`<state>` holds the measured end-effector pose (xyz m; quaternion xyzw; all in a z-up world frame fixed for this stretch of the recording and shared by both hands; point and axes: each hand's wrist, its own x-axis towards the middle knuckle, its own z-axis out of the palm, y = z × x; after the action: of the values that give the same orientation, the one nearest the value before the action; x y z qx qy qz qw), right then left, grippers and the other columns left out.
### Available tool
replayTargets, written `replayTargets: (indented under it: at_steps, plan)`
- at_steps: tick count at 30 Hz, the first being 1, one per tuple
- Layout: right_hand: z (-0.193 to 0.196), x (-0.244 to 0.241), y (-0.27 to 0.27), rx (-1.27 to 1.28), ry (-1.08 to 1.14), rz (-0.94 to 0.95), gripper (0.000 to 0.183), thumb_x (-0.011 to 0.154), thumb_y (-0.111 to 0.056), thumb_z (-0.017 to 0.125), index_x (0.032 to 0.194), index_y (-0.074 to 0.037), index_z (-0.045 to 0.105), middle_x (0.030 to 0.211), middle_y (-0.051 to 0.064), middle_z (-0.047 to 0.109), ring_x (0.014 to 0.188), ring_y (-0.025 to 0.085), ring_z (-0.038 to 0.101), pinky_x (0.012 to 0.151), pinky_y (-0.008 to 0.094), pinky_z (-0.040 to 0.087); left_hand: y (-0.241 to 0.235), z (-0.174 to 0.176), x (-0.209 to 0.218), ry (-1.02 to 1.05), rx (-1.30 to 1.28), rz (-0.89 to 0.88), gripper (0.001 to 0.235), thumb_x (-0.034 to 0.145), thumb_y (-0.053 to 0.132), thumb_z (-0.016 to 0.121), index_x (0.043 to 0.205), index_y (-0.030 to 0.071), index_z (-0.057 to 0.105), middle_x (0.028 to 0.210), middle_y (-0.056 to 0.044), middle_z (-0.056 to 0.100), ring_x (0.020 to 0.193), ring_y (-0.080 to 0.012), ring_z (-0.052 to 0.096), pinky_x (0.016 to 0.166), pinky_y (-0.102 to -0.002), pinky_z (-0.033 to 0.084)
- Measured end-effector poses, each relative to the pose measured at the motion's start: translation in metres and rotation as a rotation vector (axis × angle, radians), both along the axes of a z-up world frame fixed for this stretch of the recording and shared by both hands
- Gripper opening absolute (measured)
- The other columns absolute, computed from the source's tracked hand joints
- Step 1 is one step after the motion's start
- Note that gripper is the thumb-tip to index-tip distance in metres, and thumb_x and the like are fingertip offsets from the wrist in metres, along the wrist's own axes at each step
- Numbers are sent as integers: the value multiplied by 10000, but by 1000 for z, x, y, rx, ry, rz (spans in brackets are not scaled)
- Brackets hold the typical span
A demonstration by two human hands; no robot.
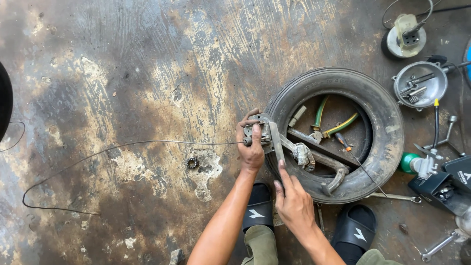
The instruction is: The person sits on the workshop floor and files a metal bracket-like component, holding the part steady with one hand while moving a flat file across its edges with the other. The part rests on a tire as a work surface, and the person repositions it to file different sides.
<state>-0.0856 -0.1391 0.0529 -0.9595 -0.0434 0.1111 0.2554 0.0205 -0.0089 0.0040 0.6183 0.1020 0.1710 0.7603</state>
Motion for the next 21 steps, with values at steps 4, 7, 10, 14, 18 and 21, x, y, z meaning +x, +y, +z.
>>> replayTargets:
  at_steps: [4, 7, 10, 14, 18, 21]
  plan:
    - [-16, 9, 2, -60, -33, 17, 588, 953, -202, 595, 1527, -159, 474, 910, 146, 666, 485, 377, 631, 438, 513, 536, 0, 0, 0, 12, 75, 18, 127, 1044, 206, 505, 1108, 101, 537, 1377, -125, 556, 1303, -294, 569, 1167, -449, 467]
    - [-31, 6, 2, -121, 8, 89, 708, 1024, -233, 501, 1652, -187, 178, 824, 141, 570, 416, 311, 557, 384, 491, 537, 2, -5, 5, 28, 170, 22, 118, 1047, 178, 481, 1075, 92, 557, 1332, -119, 602, 1246, -270, 607, 1114, -418, 516]
    - [-31, -8, 0, -74, 35, 107, 744, 990, -185, 507, 1633, -104, 142, 1075, 268, 618, 450, 379, 622, 385, 502, 562, 4, -18, 7, 66, 81, 11, 134, 1066, 164, 456, 1089, 67, 545, 1359, -118, 613, 1138, -230, 673, 1006, -321, 599]
    - [-29, 10, 7, -65, 81, 101, 677, 1008, -186, 453, 1631, -86, 207, 901, 227, 603, 515, 428, 644, 413, 534, 561, 4, -11, 10, 118, 196, 62, 194, 1054, 212, 466, 1002, 82, 600, 1216, -149, 700, 1124, -292, 692, 971, -421, 577]
    - [-35, -14, 3, -107, 96, 50, 693, 961, -191, 497, 1609, -81, 278, 982, 285, 607, 528, 448, 640, 461, 565, 530, 5, 1, 9, 159, 292, 113, 173, 989, 114, 476, 1007, 36, 631, 1191, -140, 734, 1019, -264, 722, 887, -357, 586]
    - [-45, -34, -6, -117, 56, 55, 682, 975, -210, 515, 1604, -71, 289, 876, 205, 597, 524, 414, 605, 467, 540, 511, 4, 1, 9, 146, 282, 115, 137, 957, 43, 478, 963, 14, 612, 1204, -140, 725, 968, -251, 727, 843, -334, 603]
